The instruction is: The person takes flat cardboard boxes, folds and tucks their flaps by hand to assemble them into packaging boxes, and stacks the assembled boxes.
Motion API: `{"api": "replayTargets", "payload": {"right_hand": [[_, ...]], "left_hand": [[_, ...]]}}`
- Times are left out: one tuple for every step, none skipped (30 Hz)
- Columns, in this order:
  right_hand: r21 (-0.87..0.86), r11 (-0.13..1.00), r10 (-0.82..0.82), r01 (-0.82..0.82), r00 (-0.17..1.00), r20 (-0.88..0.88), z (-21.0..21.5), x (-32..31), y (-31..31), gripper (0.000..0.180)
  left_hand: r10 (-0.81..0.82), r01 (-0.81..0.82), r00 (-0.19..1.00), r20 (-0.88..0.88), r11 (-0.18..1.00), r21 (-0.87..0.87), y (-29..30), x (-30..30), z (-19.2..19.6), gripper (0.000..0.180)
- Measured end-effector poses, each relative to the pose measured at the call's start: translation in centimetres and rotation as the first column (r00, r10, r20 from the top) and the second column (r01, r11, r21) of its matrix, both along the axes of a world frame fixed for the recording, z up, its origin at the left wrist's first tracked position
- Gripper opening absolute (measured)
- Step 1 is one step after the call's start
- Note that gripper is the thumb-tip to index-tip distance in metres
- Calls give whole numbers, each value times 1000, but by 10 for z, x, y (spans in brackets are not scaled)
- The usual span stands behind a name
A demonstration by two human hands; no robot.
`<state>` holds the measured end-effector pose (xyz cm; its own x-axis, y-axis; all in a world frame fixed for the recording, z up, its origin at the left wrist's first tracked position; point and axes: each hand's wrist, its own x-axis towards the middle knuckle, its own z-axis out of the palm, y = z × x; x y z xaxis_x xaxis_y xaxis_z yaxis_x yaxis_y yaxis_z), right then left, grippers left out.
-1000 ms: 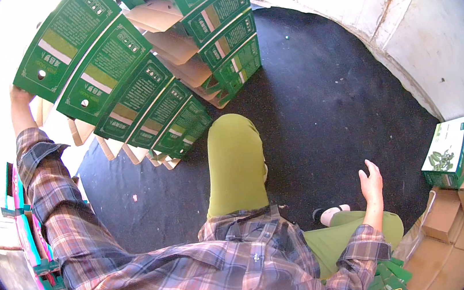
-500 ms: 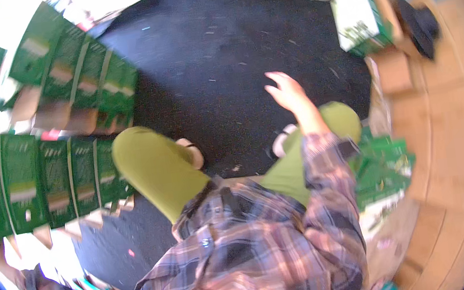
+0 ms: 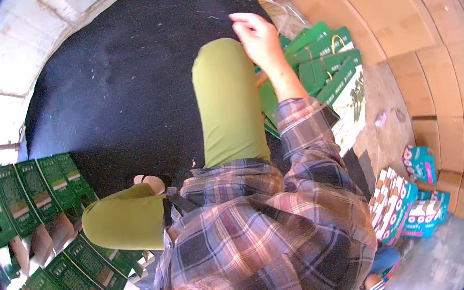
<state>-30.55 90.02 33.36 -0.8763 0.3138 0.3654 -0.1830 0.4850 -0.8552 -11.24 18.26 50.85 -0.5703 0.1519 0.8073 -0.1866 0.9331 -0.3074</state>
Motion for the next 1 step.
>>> {"api": "replayTargets", "payload": {"right_hand": [[2,1000,-19,19,1000,6,-2,7,5,22]], "left_hand": [[-60,64,997,42,994,-93,27,-15,-10,26]]}}
